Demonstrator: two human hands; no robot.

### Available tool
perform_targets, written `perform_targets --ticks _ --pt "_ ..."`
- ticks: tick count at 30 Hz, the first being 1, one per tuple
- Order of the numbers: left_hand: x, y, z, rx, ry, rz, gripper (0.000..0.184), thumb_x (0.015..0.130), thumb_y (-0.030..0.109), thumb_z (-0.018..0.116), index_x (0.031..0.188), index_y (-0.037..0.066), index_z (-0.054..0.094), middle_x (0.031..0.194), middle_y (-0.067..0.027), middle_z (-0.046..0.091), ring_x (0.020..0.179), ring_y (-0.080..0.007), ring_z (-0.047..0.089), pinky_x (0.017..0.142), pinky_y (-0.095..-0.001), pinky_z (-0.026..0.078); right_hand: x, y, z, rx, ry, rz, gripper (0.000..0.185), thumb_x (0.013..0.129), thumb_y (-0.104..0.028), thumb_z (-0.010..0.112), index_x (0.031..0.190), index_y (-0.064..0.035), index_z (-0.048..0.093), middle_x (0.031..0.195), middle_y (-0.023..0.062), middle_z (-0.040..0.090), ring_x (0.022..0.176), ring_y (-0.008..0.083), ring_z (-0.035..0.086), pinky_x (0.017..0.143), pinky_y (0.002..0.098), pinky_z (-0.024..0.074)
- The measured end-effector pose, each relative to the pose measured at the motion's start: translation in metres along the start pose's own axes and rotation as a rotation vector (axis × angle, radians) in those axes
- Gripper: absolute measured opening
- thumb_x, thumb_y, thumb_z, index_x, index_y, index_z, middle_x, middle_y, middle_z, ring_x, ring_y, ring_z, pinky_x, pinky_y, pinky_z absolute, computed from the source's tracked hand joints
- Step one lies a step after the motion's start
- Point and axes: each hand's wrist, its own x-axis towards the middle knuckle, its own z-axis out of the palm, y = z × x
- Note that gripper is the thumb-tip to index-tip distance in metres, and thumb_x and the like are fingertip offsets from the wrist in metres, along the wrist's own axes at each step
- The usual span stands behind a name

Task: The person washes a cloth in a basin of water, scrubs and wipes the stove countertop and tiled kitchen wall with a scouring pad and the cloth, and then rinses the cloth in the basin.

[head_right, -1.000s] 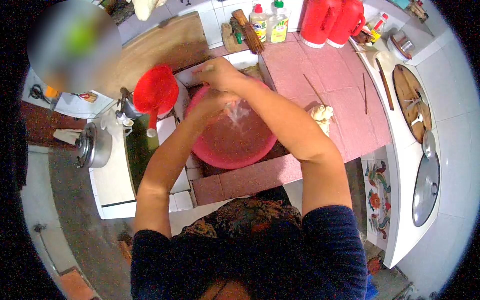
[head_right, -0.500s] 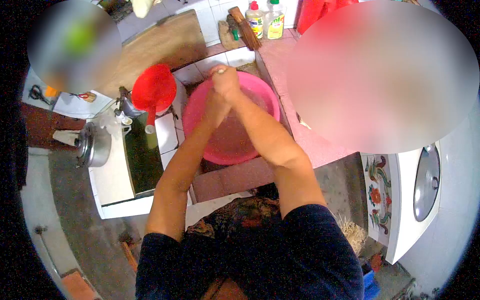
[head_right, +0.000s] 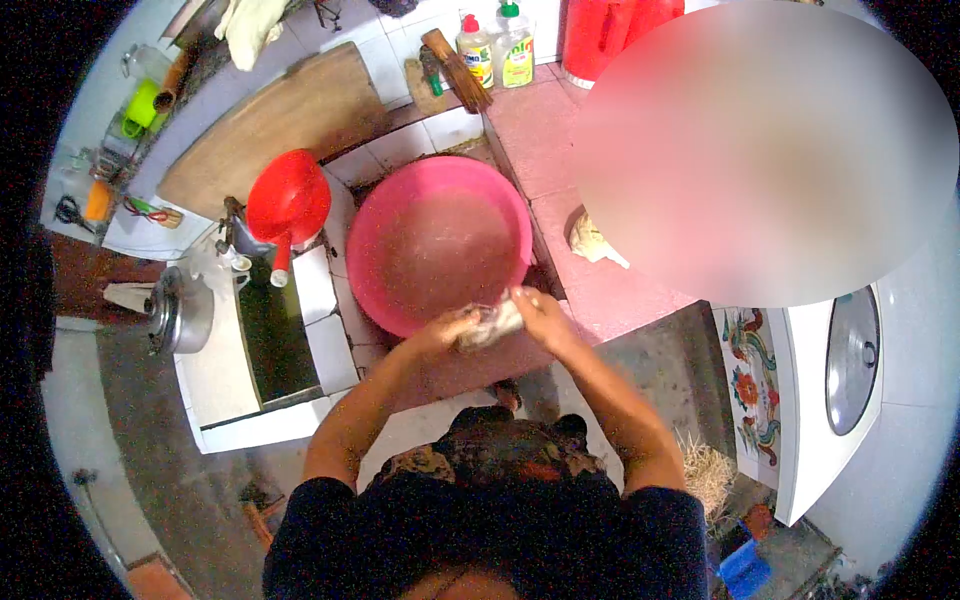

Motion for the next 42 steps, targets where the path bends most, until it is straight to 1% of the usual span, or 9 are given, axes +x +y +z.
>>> perform_targets --ticks 2,4,12,20,26,34,37,41,42 --pt "0.005 -0.004 0.023 0.1 -0.079 0.064 0.041 0.095 0.035 0.051 0.122 0.004 0.053 0.109 -0.0077 0.061 0.099 -0.0174 0.057 0.081 -0.0293 0.047 -0.046 -0.004 -0.018 -0.066 0.072 -0.059 0.03 0.094 -0.028 0.054 0.103 0.0003 0.061 0.089 0.0059 0.064 0.082 0.0122 0.058 0.077 0.0274 0.0465" --pt "-0.004 0.005 0.08 -0.411 -0.049 -0.032 0.037 0.095 0.029 0.053 0.12 0.002 0.055 0.106 -0.0065 0.063 0.097 -0.0148 0.057 0.08 -0.0276 0.047 -0.096 -0.014 -0.042 -0.177 0.161 -0.122 0.025 0.092 -0.02 0.059 0.103 0.0018 0.059 0.091 0.0065 0.063 0.082 0.0125 0.058 0.076 0.0279 0.0471" --pt "0.069 -0.026 0.253 0.262 -0.107 0.18 0.022 0.092 0.024 0.059 0.098 0.003 0.064 0.086 -0.0039 0.065 0.077 -0.0072 0.057 0.064 -0.023 0.046 -0.283 0.087 -0.161 -0.104 0.647 -0.181 0.013 0.095 -0.016 0.052 0.092 -0.0039 0.049 0.075 -0.0022 0.048 0.064 0.0047 0.04 0.057 0.0207 0.0389" --pt "0.079 -0.09 0.417 0.748 -0.466 0.431 0.022 0.09 0.012 0.059 0.109 0.002 0.064 0.094 -0.0071 0.068 0.084 -0.0111 0.06 0.074 -0.0264 0.048 -0.486 0.075 -0.246 0.341 1.207 -0.269 0.011 0.096 -0.018 0.049 0.097 -0.007 0.049 0.089 0.0059 0.057 0.078 0.0173 0.06 0.071 0.0335 0.0534" --pt "0.058 -0.116 0.541 0.854 -0.757 0.754 0.049 0.072 0.024 0.073 0.114 0.006 0.056 0.105 -0.0156 0.064 0.098 -0.0318 0.062 0.082 -0.0401 0.049 -0.559 0.055 -0.249 0.415 0.992 -0.28 0.019 0.097 -0.023 0.05 0.107 -0.0088 0.043 0.092 0.0052 0.056 0.079 0.0156 0.058 0.071 0.0321 0.0505" --pt "0.097 -0.099 0.611 1.239 -1.002 0.678 0.021 0.088 0.019 0.056 0.102 0.005 0.061 0.079 -0.0216 0.062 0.074 -0.0381 0.063 0.061 -0.0426 0.047 -0.584 0.084 -0.284 0.272 1.337 -0.382 0.014 0.1 -0.02 0.044 0.106 -0.0078 0.043 0.085 -0.0015 0.046 0.072 0.0061 0.042 0.065 0.0225 0.0388" --pt "0.117 -0.083 0.617 1.024 -0.994 0.588 0.019 0.09 0.017 0.055 0.1 0.002 0.061 0.081 -0.0169 0.065 0.074 -0.0258 0.066 0.066 -0.0353 0.049 -0.562 0.069 -0.302 0.284 1.405 -0.398 0.011 0.101 -0.015 0.039 0.106 -0.0065 0.044 0.084 -0.0028 0.043 0.072 0.0039 0.036 0.064 0.0195 0.0344" --pt "0.154 -0.047 0.623 0.687 -0.884 0.256 0.02 0.096 0.017 0.049 0.104 0.001 0.058 0.09 -0.0036 0.062 0.084 -0.0107 0.058 0.075 -0.0263 0.047 -0.542 0.056 -0.333 0.113 1.009 -0.141 0.045 0.078 -0.017 0.072 0.112 -0.006 0.044 0.091 0.0047 0.055 0.087 0.0128 0.054 0.079 0.0261 0.0455" --pt "0.164 -0.032 0.627 0.601 -0.823 0.114 0.02 0.097 0.017 0.048 0.106 0.001 0.056 0.092 -0.0029 0.06 0.086 -0.0101 0.057 0.076 -0.0252 0.047 -0.534 0.038 -0.339 0.033 0.926 -0.066 0.031 0.077 -0.012 0.069 0.101 -0.0056 0.051 0.081 0.0038 0.056 0.078 0.0131 0.054 0.07 0.0279 0.0473"
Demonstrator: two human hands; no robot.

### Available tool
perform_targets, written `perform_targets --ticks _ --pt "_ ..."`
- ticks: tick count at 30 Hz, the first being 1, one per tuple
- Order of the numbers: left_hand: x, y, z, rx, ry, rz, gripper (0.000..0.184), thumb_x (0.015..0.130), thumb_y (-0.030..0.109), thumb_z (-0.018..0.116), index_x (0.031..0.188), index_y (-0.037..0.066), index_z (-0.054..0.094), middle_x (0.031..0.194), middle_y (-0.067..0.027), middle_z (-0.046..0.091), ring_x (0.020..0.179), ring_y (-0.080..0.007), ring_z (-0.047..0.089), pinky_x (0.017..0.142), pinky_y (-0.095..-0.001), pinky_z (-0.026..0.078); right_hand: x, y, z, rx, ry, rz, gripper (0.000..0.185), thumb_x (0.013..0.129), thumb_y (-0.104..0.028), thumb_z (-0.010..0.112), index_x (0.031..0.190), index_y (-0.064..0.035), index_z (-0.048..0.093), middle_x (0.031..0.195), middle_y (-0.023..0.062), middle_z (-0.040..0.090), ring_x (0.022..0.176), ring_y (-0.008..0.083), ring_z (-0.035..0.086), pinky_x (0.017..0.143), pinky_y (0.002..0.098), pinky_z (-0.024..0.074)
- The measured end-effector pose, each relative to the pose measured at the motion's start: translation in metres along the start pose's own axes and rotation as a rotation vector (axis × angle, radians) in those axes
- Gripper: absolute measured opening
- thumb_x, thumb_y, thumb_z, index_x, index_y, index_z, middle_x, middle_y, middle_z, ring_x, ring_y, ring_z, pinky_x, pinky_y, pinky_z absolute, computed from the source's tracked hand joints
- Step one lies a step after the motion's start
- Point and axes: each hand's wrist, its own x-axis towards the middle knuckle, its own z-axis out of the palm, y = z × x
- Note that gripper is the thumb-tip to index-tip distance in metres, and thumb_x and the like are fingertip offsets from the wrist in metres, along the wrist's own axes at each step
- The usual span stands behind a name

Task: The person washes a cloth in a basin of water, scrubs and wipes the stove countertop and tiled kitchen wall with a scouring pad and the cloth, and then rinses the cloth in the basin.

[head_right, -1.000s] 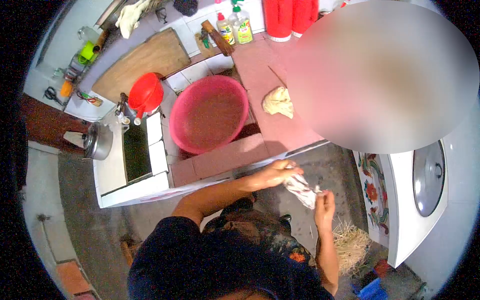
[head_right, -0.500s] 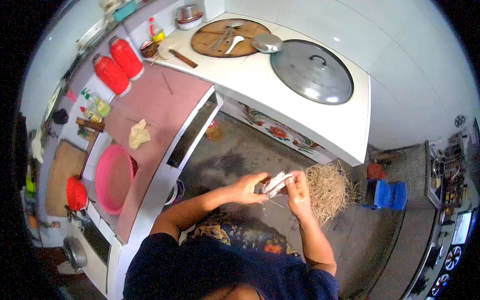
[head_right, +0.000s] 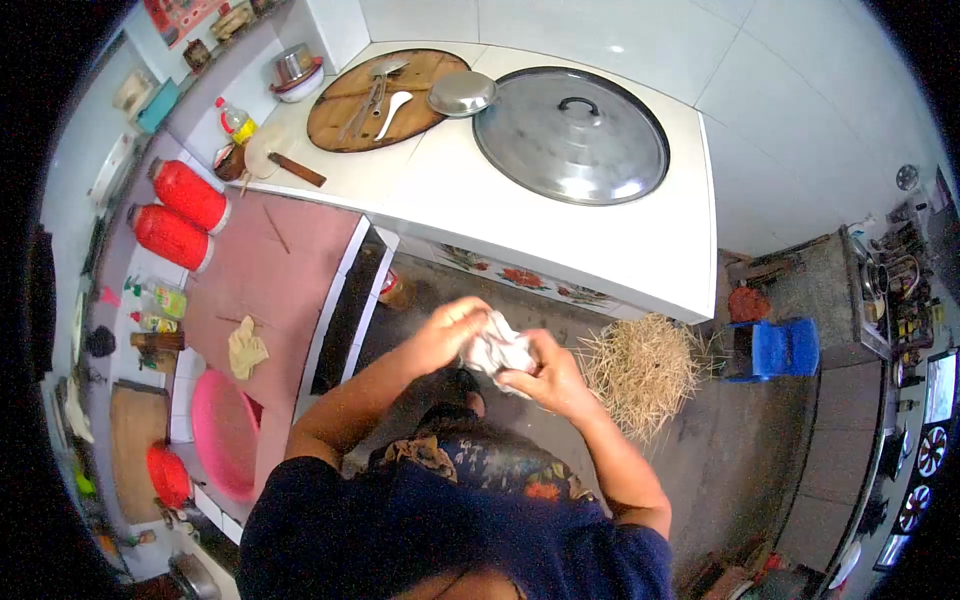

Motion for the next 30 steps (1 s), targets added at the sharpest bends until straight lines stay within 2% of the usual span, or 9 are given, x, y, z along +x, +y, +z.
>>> perform_targets --ticks 3,6,10,13,19,20,22,27,30 --pt "0.023 0.013 -0.034 -0.471 -0.074 0.048 0.025 0.098 0.014 0.045 0.117 -0.002 0.051 0.102 -0.0054 0.06 0.092 -0.0104 0.058 0.08 -0.0253 0.048 0.049 0.027 -0.007 -0.304 0.172 -0.247 0.01 0.083 -0.009 0.062 0.077 -0.0034 0.056 0.075 0.0015 0.055 0.069 0.0113 0.052 0.062 0.0259 0.0446" --pt "0.046 0.032 -0.068 -0.441 -0.037 0.064 0.028 0.098 0.014 0.046 0.12 -0.002 0.053 0.101 -0.005 0.062 0.09 -0.0101 0.06 0.078 -0.024 0.049 0.09 0.024 -0.023 0.221 0.332 -0.017 0.019 0.089 -0.014 0.06 0.103 -0.0021 0.058 0.09 0.0053 0.061 0.079 0.0106 0.055 0.069 0.0259 0.0467" --pt "0.056 0.052 -0.072 -0.118 -0.186 -0.13 0.029 0.097 0.018 0.049 0.119 -0.001 0.056 0.1 -0.0059 0.063 0.087 -0.0089 0.059 0.077 -0.0261 0.05 0.122 0.008 0.02 0.248 0.09 -0.095 0.046 0.087 -0.027 0.066 0.121 -0.0006 0.051 0.105 0.0097 0.062 0.094 0.0178 0.058 0.086 0.0332 0.0467" --pt "0.065 0.046 -0.083 0.15 -0.062 0.177 0.026 0.097 0.016 0.05 0.112 -0.003 0.058 0.093 -0.0025 0.063 0.082 -0.0063 0.056 0.073 -0.0224 0.047 0.144 0.024 0.018 0.132 -0.221 -0.029 0.049 0.082 -0.034 0.069 0.119 -0.0047 0.055 0.1 0.0095 0.064 0.092 0.0202 0.06 0.084 0.035 0.0476" --pt "0.07 0.051 -0.083 0.197 -0.146 0.016 0.022 0.095 0.016 0.052 0.109 -0.001 0.059 0.089 -0.006 0.064 0.076 -0.0099 0.059 0.067 -0.0267 0.05 0.159 0.056 -0.004 -0.454 0.14 0.214 0.026 0.086 -0.014 0.057 0.111 -0.0063 0.058 0.084 0.0115 0.066 0.075 0.0207 0.064 0.074 0.0366 0.0526" --pt "0.074 0.036 -0.075 0.151 -0.116 0.079 0.024 0.096 0.016 0.051 0.111 -0.001 0.058 0.089 -0.0063 0.063 0.076 -0.0108 0.059 0.067 -0.0269 0.051 0.166 0.06 -0.008 -0.048 0.233 0.399 0.024 0.089 -0.003 0.044 0.11 -0.0032 0.055 0.086 0.0119 0.066 0.077 0.0213 0.064 0.072 0.0342 0.0541" --pt "0.091 0.007 -0.067 -0.022 0.008 0.318 0.024 0.096 0.016 0.052 0.112 -0.001 0.058 0.085 -0.0042 0.06 0.073 -0.0104 0.055 0.065 -0.026 0.047 0.185 0.057 -0.021 0.293 0.438 0.114 0.028 0.089 0.002 0.037 0.113 -0.0002 0.052 0.091 0.0136 0.064 0.078 0.0212 0.064 0.068 0.0307 0.0548" --pt "0.108 0.007 -0.119 -0.257 0.436 0.152 0.025 0.095 0.014 0.051 0.112 -0.003 0.057 0.095 -0.0052 0.064 0.082 -0.0093 0.058 0.072 -0.0247 0.049 0.299 0.007 -0.019 0.25 0.377 -0.139 0.045 0.077 0.012 0.033 0.118 -0.0011 0.049 0.104 0.0156 0.061 0.085 0.0201 0.06 0.077 0.033 0.0516" --pt "0.116 -0.037 -0.179 -0.111 0.602 0.18 0.037 0.093 0.015 0.051 0.125 -0.004 0.048 0.113 -0.0109 0.06 0.102 -0.0142 0.056 0.091 -0.0272 0.043 0.383 0.0 0.013 -0.448 0.164 -0.238 0.056 0.076 0.001 0.052 0.131 -0.0066 0.04 0.114 0.0258 0.054 0.111 0.0366 0.052 0.097 0.0427 0.0391"
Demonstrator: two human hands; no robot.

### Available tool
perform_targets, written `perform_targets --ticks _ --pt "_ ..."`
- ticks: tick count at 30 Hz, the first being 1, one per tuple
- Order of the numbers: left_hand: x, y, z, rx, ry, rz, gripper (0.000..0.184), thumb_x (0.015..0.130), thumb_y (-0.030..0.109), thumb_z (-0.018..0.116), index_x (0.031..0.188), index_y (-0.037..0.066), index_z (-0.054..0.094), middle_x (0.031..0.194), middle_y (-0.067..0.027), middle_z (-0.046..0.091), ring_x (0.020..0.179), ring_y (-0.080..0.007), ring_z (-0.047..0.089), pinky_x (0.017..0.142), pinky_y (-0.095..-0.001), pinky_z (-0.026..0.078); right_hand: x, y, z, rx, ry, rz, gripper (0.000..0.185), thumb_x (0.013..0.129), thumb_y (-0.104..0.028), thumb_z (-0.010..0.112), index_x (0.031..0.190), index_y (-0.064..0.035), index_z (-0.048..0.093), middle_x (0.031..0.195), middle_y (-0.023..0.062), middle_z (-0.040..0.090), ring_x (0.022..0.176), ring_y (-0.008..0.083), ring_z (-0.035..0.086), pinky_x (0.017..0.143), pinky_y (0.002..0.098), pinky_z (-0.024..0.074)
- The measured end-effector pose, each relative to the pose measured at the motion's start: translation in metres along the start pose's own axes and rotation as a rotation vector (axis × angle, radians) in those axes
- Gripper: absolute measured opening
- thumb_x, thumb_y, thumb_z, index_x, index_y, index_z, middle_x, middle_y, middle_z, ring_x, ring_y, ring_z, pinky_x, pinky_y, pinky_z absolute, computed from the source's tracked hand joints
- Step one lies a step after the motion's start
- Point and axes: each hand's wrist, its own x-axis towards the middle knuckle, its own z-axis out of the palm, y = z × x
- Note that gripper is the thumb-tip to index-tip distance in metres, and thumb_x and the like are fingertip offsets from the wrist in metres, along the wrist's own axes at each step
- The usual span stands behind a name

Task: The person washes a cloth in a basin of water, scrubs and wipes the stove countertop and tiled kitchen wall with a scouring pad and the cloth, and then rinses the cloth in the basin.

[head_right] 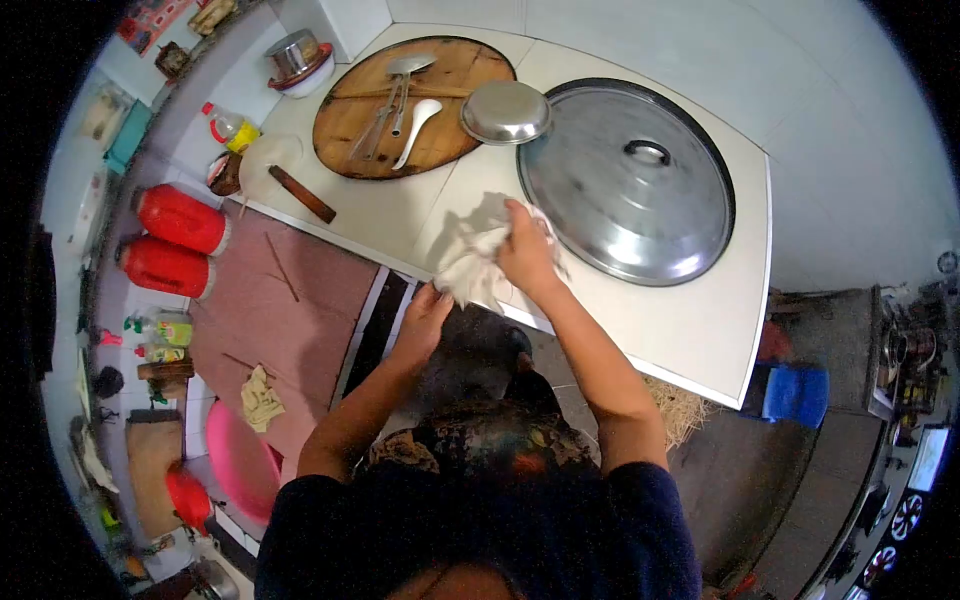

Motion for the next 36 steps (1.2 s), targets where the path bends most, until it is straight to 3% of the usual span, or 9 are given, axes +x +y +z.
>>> perform_targets --ticks 2,5,9,11,14,18,28,31,36 --pt "-0.009 -0.036 -0.041 0.199 0.214 -0.197 0.046 0.091 0.015 0.055 0.131 -0.003 0.043 0.121 -0.0148 0.056 0.111 -0.0193 0.054 0.097 -0.0294 0.039 0.027 0.039 0.05 -0.238 -0.049 -0.004 0.059 0.083 -0.024 0.055 0.135 -0.0048 0.037 0.133 0.0279 0.04 0.129 0.0405 0.033 0.107 0.0524 0.0215" --pt "-0.049 -0.041 -0.086 0.343 0.134 -0.321 0.05 0.09 0.018 0.057 0.133 -0.003 0.042 0.124 -0.0151 0.055 0.114 -0.0224 0.053 0.097 -0.0307 0.04 0.036 0.046 0.098 -0.549 -0.106 0.073 0.074 0.088 -0.054 0.04 0.141 -0.0019 0.033 0.147 0.0297 0.02 0.138 0.0446 0.01 0.108 0.0606 0.0074" --pt "-0.119 -0.09 -0.115 0.295 0.335 -0.533 0.044 0.087 0.014 0.057 0.127 -0.004 0.048 0.119 -0.0144 0.058 0.111 -0.0222 0.056 0.091 -0.0317 0.044 0.063 0.001 0.151 -0.725 -0.177 0.098 0.076 0.091 -0.057 0.033 0.144 -0.001 0.028 0.151 0.0271 0.01 0.141 0.0415 0.002 0.109 0.0602 0.0011" --pt "-0.134 -0.043 -0.092 0.177 0.402 -0.65 0.043 0.089 0.013 0.057 0.127 -0.003 0.049 0.12 -0.0146 0.059 0.111 -0.0225 0.056 0.09 -0.0315 0.045 0.085 -0.029 0.175 -0.691 -0.26 -0.034 0.076 0.092 -0.056 0.031 0.144 -0.0009 0.028 0.152 0.0252 0.011 0.141 0.041 0.003 0.109 0.0602 0.0003" --pt "-0.168 -0.087 -0.1 0.173 0.34 -0.73 0.048 0.092 0.026 0.058 0.131 0.0 0.046 0.119 -0.0139 0.058 0.104 -0.0236 0.058 0.087 -0.0358 0.046 0.111 -0.061 0.23 -0.617 -0.298 -0.151 0.078 0.09 -0.057 0.034 0.144 -0.0009 0.026 0.152 0.0248 0.011 0.141 0.04 0.004 0.11 0.058 0.0005" --pt "-0.183 -0.084 -0.092 0.177 0.24 -0.671 0.047 0.091 0.021 0.058 0.131 0.0 0.046 0.121 -0.0146 0.057 0.108 -0.0234 0.057 0.09 -0.0344 0.045 0.108 -0.056 0.237 -0.567 -0.285 -0.287 0.074 0.091 -0.055 0.032 0.145 -0.0044 0.028 0.152 0.0222 0.014 0.142 0.0385 0.006 0.111 0.0552 0.0025" --pt "-0.134 -0.072 -0.113 0.437 -0.061 -0.638 0.04 0.087 0.014 0.06 0.122 -0.002 0.052 0.116 -0.013 0.061 0.107 -0.0229 0.058 0.09 -0.0332 0.045 -0.086 0.078 0.019 -0.721 -0.31 -0.064 0.079 0.087 -0.049 0.048 0.145 -0.001 0.024 0.153 0.0203 0.009 0.142 0.0368 0.005 0.112 0.054 0.0036" --pt "-0.107 -0.076 -0.111 0.55 -0.241 -0.603 0.043 0.087 0.015 0.059 0.126 -0.002 0.049 0.119 -0.0144 0.059 0.109 -0.0245 0.057 0.091 -0.0336 0.045 -0.156 0.115 -0.053 -0.881 -0.327 0.227 0.078 0.093 -0.054 0.035 0.148 -0.0046 0.009 0.154 0.0176 0.004 0.143 0.0323 -0.003 0.113 0.0526 -0.0017" --pt "-0.088 -0.059 -0.086 0.581 -0.37 -0.521 0.045 0.085 0.016 0.059 0.126 -0.002 0.05 0.118 -0.0155 0.06 0.106 -0.0243 0.059 0.088 -0.034 0.047 -0.259 0.208 -0.162 -0.8 0.149 0.77 0.072 0.095 -0.052 0.029 0.149 -0.0133 0.0 0.156 0.0108 0.0 0.144 0.0268 -0.003 0.112 0.0555 -0.0002"
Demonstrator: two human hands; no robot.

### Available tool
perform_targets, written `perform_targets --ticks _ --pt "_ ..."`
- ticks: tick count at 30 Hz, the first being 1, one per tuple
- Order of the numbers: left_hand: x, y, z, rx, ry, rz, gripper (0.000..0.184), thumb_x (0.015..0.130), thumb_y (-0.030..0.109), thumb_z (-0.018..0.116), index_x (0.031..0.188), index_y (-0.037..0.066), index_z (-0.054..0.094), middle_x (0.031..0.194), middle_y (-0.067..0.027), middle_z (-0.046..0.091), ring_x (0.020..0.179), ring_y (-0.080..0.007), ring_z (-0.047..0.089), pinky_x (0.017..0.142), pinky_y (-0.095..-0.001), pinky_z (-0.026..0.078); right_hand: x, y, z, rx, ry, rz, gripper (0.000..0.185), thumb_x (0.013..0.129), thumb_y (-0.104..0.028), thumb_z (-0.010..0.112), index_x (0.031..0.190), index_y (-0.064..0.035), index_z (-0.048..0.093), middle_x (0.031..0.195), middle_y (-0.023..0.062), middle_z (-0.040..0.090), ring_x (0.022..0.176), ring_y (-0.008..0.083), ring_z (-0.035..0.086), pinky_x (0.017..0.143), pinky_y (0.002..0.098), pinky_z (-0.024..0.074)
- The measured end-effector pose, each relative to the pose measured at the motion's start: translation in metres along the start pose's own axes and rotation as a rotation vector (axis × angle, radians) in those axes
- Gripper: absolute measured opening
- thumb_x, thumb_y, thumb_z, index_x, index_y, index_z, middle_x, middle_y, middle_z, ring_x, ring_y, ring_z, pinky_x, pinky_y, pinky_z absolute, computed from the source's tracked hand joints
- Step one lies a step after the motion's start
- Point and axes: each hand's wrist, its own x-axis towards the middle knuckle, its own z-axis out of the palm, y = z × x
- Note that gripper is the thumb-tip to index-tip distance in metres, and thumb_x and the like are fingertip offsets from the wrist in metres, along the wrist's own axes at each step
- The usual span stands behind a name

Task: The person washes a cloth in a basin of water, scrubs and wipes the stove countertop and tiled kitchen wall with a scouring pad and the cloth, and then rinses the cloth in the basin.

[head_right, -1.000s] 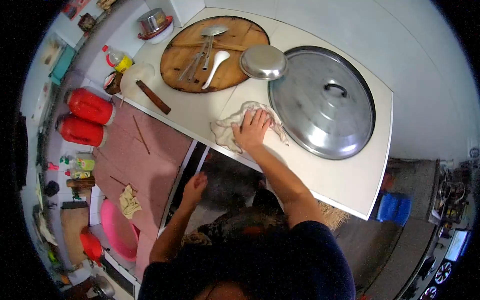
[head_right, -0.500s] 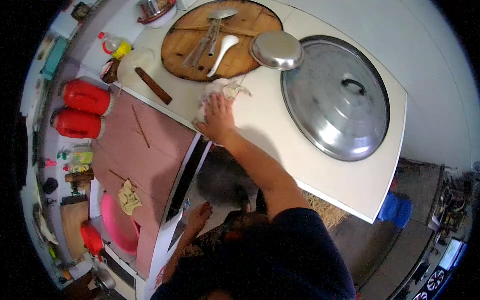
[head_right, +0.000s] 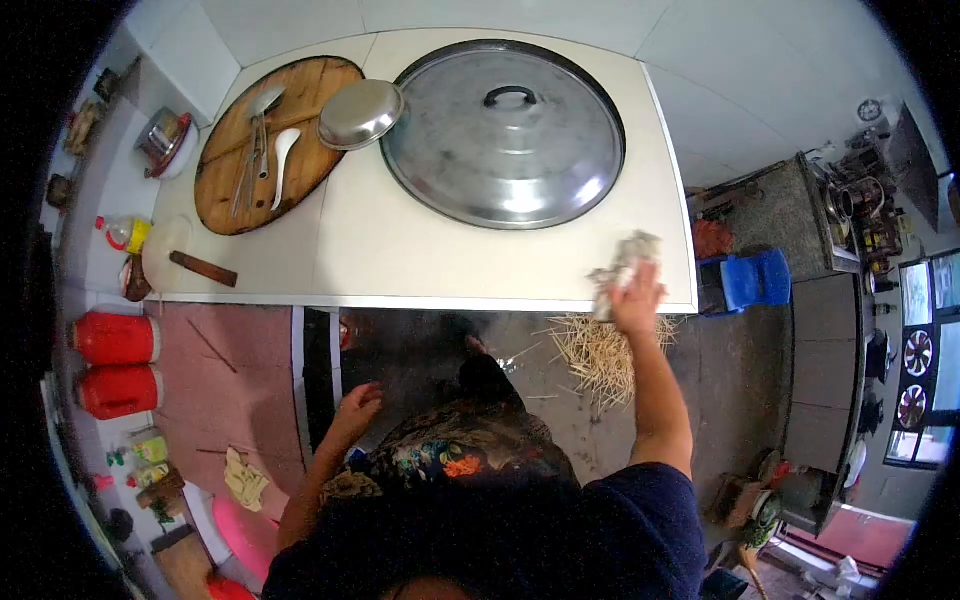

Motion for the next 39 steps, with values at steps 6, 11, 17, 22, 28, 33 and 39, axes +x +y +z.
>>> perform_targets --ticks 6,11,17,22,28,33,39 --pt "-0.005 -0.032 -0.011 0.173 0.016 0.051 0.043 0.083 0.016 0.06 0.122 -0.001 0.054 0.111 -0.0147 0.063 0.102 -0.0242 0.061 0.087 -0.0338 0.047 0.025 0.052 0.014 -0.065 0.036 0.701 0.068 0.094 -0.048 0.023 0.145 -0.0036 0.025 0.156 0.0119 0.007 0.143 0.0316 0.003 0.111 0.0575 0.0084" --pt "-0.02 -0.061 0.002 0.154 0.064 0.05 0.038 0.088 0.02 0.059 0.12 0.0 0.055 0.108 -0.0137 0.064 0.099 -0.0249 0.062 0.085 -0.0358 0.048 -0.008 -0.069 -0.01 -0.174 -0.141 0.366 0.074 0.096 -0.051 0.009 0.145 0.005 0.006 0.152 0.0235 0.001 0.142 0.0364 -0.001 0.112 0.0564 -0.0007" --pt "0.004 -0.055 0.011 0.069 -0.049 0.032 0.028 0.087 0.023 0.064 0.103 -0.001 0.064 0.091 -0.0086 0.067 0.08 -0.0136 0.061 0.071 -0.0285 0.047 -0.032 -0.183 0.003 -0.207 0.053 -0.469 0.075 0.094 -0.056 0.02 0.145 -0.0007 0.019 0.152 0.0218 0.013 0.14 0.0385 0.012 0.11 0.0601 0.0049" --pt "0.017 0.052 0.02 0.199 0.104 0.186 0.021 0.082 0.017 0.067 0.093 0.0 0.064 0.077 -0.005 0.065 0.07 -0.0114 0.058 0.063 -0.0273 0.047 0.004 -0.163 0.006 0.109 0.035 -0.899 0.07 0.091 -0.052 0.039 0.144 -0.007 0.029 0.152 0.0133 0.02 0.141 0.0301 0.016 0.113 0.0504 0.0098" --pt "0.054 0.155 0.056 0.218 0.211 0.194 0.018 0.076 0.011 0.07 0.084 0.0 0.059 0.076 -0.0046 0.063 0.068 -0.0102 0.056 0.062 -0.0243 0.046 0.049 -0.052 -0.019 0.155 -0.02 -1.045 0.066 0.091 -0.048 0.043 0.145 -0.0119 0.03 0.152 0.0062 0.023 0.142 0.0236 0.014 0.115 0.0465 0.0053" --pt "0.121 0.178 0.084 0.686 0.328 0.205 0.031 0.074 0.019 0.07 0.098 0.003 0.058 0.091 -0.0134 0.065 0.082 -0.0257 0.063 0.072 -0.0358 0.05 0.125 0.066 -0.031 0.129 -0.006 -0.912 0.063 0.089 -0.048 0.045 0.141 -0.0131 0.036 0.151 0.0055 0.026 0.141 0.0232 0.017 0.115 0.0475 0.0049" --pt "0.163 0.255 0.15 1.302 0.15 -0.245 0.052 0.073 0.029 0.072 0.112 0.0 0.056 0.108 -0.0205 0.061 0.102 -0.0344 0.06 0.086 -0.0405 0.049 0.216 0.103 -0.041 0.167 0.03 -0.858 0.059 0.085 -0.048 0.05 0.131 -0.0107 0.05 0.146 0.0056 0.034 0.137 0.023 0.026 0.114 0.0489 0.0102"
